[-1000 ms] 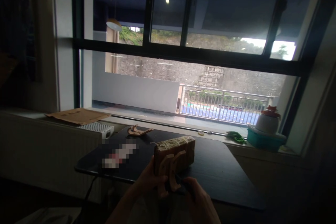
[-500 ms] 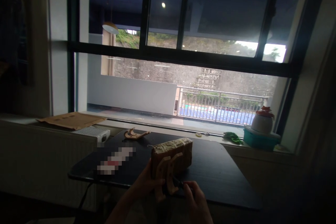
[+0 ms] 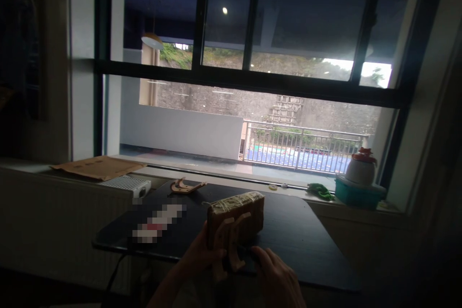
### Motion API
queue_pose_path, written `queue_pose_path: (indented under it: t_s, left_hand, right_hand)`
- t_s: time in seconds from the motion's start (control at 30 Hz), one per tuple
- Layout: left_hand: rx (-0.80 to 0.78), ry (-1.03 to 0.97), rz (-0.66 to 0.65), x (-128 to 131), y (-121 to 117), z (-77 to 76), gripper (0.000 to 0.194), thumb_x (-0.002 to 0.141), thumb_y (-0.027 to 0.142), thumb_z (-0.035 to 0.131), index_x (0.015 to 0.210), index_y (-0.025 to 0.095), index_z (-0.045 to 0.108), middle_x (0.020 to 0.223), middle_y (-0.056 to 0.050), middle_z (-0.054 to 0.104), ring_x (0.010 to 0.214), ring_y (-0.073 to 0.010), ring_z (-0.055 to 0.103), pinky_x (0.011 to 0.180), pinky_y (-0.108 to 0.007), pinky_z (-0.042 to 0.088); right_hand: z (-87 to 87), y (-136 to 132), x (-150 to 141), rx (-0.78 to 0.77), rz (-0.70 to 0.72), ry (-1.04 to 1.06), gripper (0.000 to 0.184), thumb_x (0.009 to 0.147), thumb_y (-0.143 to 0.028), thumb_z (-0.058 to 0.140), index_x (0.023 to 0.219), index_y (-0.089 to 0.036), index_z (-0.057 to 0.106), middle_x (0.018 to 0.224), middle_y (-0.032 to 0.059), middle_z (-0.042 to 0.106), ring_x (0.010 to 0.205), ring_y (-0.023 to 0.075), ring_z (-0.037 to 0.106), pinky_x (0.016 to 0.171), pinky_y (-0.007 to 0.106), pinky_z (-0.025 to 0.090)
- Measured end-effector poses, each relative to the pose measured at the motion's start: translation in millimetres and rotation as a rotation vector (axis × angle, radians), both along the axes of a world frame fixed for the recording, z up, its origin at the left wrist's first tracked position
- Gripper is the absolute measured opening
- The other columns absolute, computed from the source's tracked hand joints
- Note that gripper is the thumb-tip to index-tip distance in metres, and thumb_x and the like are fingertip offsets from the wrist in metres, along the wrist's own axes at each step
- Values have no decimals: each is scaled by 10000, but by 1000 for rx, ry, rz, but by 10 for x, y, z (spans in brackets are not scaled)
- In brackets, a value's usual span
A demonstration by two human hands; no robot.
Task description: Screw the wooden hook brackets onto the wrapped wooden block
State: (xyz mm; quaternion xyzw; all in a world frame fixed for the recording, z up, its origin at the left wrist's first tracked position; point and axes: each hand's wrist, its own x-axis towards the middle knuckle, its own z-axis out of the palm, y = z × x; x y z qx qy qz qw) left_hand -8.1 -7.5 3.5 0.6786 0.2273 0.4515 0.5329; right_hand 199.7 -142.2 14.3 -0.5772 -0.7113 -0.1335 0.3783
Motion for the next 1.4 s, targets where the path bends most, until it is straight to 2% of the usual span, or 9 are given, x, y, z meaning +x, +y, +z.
queue_pose_path:
  t_s: [0.4, 0.57, 0.67, 0.8, 0.9, 1.03, 1.13, 1.27, 1.4]
  left_hand:
    - [-23, 3, 11, -11, -13, 48, 752, 591, 231, 818, 1261, 224, 475, 1185, -88, 618, 1137, -346, 548, 919, -421, 485]
    - [3, -23, 27, -7, 12, -27, 783, 589, 290, 834, 1285, 217, 480, 1184, -96, 625, 1140, -359, 548, 939, -446, 480]
    - [3, -13, 17, -7, 30, -64, 815, 601, 296, 831, 1319, 217, 454, 1169, -97, 632, 1141, -363, 549, 940, -459, 481]
    - [18, 0, 43, -8, 43, -71, 809, 591, 291, 834, 1302, 209, 458, 1167, -98, 629, 1144, -369, 543, 933, -450, 485]
    - [10, 24, 39, -8, 35, -50, 808, 595, 279, 825, 1299, 205, 436, 1193, -100, 611, 1145, -361, 541, 927, -435, 486]
    - [5, 17, 18, -6, 31, -33, 818, 606, 255, 807, 1311, 209, 396, 1211, -103, 599, 1149, -352, 536, 916, -421, 488]
    - [32, 15, -11, -5, 48, -41, 771, 621, 233, 793, 1284, 225, 400, 1217, -92, 597, 1142, -340, 543, 914, -411, 490]
    - [59, 13, -3, -6, 87, -89, 739, 630, 224, 796, 1262, 226, 413, 1194, -88, 605, 1125, -337, 552, 906, -407, 494]
    - [71, 5, -17, -7, 136, -177, 754, 642, 249, 803, 1279, 223, 400, 1193, -101, 604, 1114, -338, 562, 903, -419, 498]
  right_hand:
    - [-514, 130, -181, -134, -40, 466, 602, 951, -581, 209, 951, -209, 683, 849, 81, 756, 766, 230, 723, 668, 267, 543]
    - [-422, 126, -84, -137, -84, 230, 428, 959, -463, 315, 1027, -252, 681, 788, 18, 757, 680, 192, 723, 568, 214, 522]
    - [-306, 115, -72, 78, -124, 25, 349, 954, -298, 337, 1123, -243, 637, 779, 21, 742, 627, 171, 704, 522, 204, 507]
    - [-200, 102, -114, 295, -119, -217, 406, 945, -131, 248, 994, -199, 645, 655, 27, 673, 531, 168, 653, 466, 232, 471]
    - [-203, 87, -148, 219, -90, -157, 380, 975, -208, 268, 951, -190, 647, 660, 27, 691, 516, 170, 661, 463, 239, 467]
    - [-275, 86, -190, -124, -81, 220, 380, 980, -365, 324, 944, -207, 668, 771, 39, 749, 665, 182, 716, 555, 216, 498]
    - [-337, 104, -201, -227, -65, 393, 451, 980, -417, 299, 891, -207, 688, 817, 57, 754, 738, 196, 715, 616, 229, 503]
    - [-334, 110, -182, -188, -110, 306, 402, 973, -395, 324, 901, -214, 675, 783, 41, 747, 708, 203, 711, 601, 244, 486]
    - [-177, 86, -151, 21, -102, -51, 325, 963, -278, 327, 1005, -203, 641, 809, 40, 725, 636, 185, 695, 525, 245, 454]
